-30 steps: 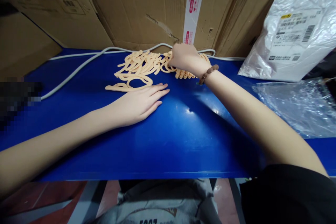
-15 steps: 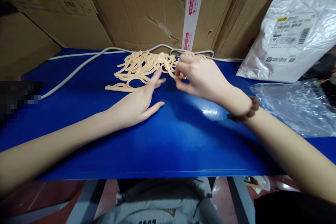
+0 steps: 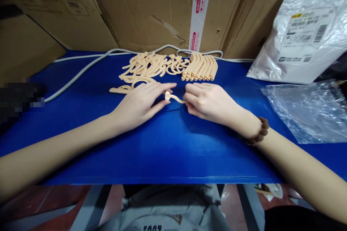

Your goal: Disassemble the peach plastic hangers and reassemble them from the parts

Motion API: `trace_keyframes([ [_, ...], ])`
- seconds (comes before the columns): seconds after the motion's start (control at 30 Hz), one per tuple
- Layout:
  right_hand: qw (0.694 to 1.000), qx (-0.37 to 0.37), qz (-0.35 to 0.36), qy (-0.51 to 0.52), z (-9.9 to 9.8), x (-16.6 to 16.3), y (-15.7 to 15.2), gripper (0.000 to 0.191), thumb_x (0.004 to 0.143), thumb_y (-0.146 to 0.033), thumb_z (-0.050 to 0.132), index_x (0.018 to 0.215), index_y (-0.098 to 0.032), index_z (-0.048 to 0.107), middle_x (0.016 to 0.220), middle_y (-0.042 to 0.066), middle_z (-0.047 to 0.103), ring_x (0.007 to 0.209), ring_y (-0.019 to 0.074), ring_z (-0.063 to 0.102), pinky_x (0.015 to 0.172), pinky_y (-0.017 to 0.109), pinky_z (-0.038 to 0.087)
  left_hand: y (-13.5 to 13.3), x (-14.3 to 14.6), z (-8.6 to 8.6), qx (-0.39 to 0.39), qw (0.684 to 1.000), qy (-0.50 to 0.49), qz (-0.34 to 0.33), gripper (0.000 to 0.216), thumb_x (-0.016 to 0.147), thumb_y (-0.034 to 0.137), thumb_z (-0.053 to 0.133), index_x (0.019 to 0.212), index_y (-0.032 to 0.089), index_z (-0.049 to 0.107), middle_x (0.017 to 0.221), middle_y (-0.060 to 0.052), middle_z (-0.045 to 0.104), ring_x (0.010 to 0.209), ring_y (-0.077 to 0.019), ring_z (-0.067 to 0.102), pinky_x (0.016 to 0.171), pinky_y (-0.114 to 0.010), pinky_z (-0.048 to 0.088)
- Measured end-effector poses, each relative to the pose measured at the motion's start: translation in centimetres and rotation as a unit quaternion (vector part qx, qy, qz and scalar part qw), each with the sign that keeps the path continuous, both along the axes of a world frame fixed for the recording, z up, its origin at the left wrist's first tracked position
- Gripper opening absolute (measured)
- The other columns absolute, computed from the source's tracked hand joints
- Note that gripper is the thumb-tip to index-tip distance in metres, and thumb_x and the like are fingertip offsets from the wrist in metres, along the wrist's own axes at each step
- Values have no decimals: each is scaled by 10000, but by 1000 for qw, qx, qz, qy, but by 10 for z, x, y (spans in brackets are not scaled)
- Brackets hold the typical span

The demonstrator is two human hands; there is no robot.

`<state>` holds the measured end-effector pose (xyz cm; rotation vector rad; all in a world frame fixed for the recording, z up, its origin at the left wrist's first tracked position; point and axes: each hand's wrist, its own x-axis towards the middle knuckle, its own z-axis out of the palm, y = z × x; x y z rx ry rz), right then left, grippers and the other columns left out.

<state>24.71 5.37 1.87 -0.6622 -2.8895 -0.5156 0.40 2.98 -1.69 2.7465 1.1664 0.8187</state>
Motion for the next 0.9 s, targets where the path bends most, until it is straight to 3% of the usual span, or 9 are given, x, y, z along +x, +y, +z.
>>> trace_keyframes([
  [0.07, 1000, -6, -3, -6, -1, 2, 0, 273, 1005, -246, 416, 902, -181, 661, 870, 83, 647, 718, 201, 569, 684, 335, 457, -1, 0, 0, 9, 1000, -20, -6, 486, 1012, 240, 511, 1474, 135, 404, 1221, -89, 683, 1095, -221, 635, 973, -368, 476],
  [0.27, 1000, -13, -2, 1, -2, 5, 1, 270, 1000, -240, 417, 923, -175, 668, 886, 90, 662, 741, 212, 591, 701, 349, 481, -1, -1, 3, 35, 999, 21, -30, 302, 1035, 275, 476, 1276, 146, 605, 1144, -89, 698, 1034, -234, 630, 908, -366, 475],
  [0.63, 999, 21, -22, 36, -2, 10, 2, 225, 1023, -239, 443, 994, -166, 655, 868, 48, 740, 698, 181, 653, 667, 314, 463, 1, -1, 4, 54, 997, 30, -39, 258, 1010, 325, 541, 1124, 127, 659, 1039, -70, 706, 951, -243, 626, 841, -353, 452],
  [0.9, 994, 80, -46, 60, 1, 12, 3, 203, 1021, -227, 464, 974, -188, 658, 850, 29, 754, 684, 169, 663, 690, 315, 455, 2, 2, 0, 36, 996, 46, -74, 266, 1042, 333, 469, 1027, 154, 664, 980, -35, 701, 897, -211, 603, 831, -343, 423],
])
